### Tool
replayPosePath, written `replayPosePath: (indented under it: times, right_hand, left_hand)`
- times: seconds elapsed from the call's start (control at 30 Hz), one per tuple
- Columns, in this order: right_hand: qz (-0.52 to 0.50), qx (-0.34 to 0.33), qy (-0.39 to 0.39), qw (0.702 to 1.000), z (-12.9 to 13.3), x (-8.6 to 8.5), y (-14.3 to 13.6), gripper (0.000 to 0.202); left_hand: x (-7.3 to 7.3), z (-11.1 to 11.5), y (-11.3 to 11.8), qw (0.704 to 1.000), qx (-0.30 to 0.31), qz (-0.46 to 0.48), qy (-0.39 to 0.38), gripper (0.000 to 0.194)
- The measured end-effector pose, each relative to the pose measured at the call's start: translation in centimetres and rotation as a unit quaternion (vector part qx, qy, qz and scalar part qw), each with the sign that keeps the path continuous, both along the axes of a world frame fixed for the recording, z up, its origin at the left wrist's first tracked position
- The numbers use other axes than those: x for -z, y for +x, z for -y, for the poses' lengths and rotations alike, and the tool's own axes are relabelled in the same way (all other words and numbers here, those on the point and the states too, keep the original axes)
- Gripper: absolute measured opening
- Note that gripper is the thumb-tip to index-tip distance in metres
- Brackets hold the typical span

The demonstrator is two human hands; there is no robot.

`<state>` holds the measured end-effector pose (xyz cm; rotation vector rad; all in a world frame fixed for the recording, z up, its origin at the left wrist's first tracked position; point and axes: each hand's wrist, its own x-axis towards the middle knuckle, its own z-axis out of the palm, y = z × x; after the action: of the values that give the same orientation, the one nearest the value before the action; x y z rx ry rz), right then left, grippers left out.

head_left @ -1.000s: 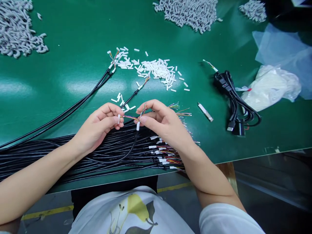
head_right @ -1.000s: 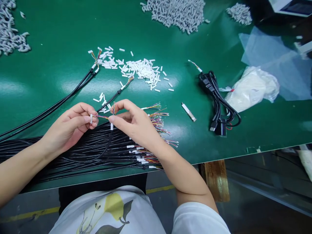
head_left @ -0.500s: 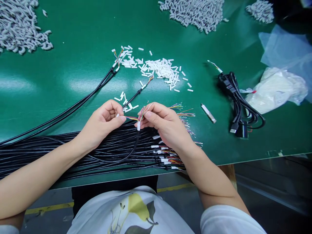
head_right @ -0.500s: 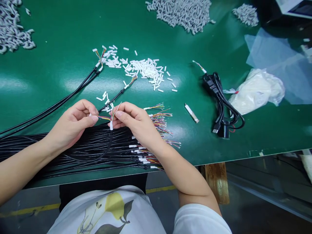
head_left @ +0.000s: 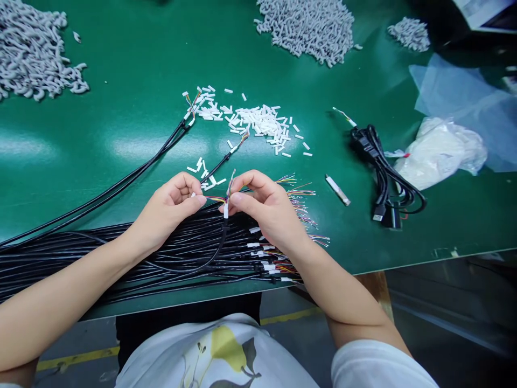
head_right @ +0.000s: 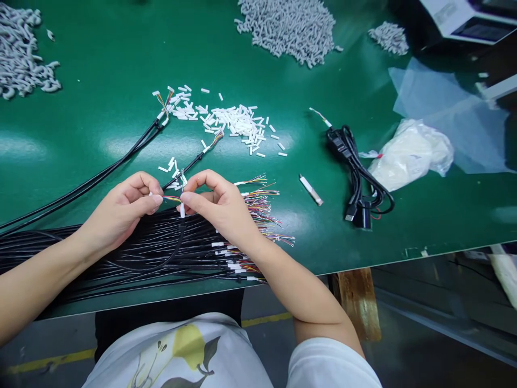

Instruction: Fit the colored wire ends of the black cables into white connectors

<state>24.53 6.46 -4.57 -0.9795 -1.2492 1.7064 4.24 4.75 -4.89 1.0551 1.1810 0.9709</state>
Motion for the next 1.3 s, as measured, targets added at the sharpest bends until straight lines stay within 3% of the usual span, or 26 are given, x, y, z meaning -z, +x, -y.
replayPosePath:
  times: [0.13, 0.3, 0.43, 0.63, 0.87, 1.1, 1.3]
  right_hand:
    - [0.029, 0.084, 0.053, 0.995, 0.12, 0.15, -0.07, 0.034]
    - [0.107, 0.099, 0.177, 0.973, 0.26, 0.31, 0.04, 0.009]
    - [0.113, 0.072, 0.126, 0.983, -0.01, 0.28, 0.05, 0.011]
    - [0.01, 0.044, 0.031, 0.999, -0.43, 0.33, -0.01, 0.022]
    - [-0.046, 0.06, -0.059, 0.995, -0.3, 0.18, 0.1, 0.016]
    - [-0.066, 0.045, -0.053, 0.995, -0.31, -0.21, -0.28, 0.016]
    - [-0.039, 0.041, -0.008, 0.998, -0.24, 0.41, -0.44, 0.017]
  left_hand:
    - [-0.06, 0.01, 0.05, 1.0, -0.004, 0.007, -0.002, 0.017]
    - [-0.13, 0.09, 0.08, 1.0, -0.003, 0.014, -0.003, 0.016]
    - [-0.17, 0.08, 0.12, 1.0, 0.0, 0.016, -0.002, 0.018]
    - [-0.26, -0.01, 0.14, 1.0, -0.008, 0.026, -0.002, 0.017]
    - [-0.35, -0.27, 0.07, 0.987, -0.033, 0.149, -0.042, 0.004]
    - [-0.22, -0.31, 0.13, 0.985, -0.038, 0.162, -0.049, 0.003]
    - [-0.23, -0.34, 0.21, 0.986, -0.033, 0.154, -0.059, 0.004]
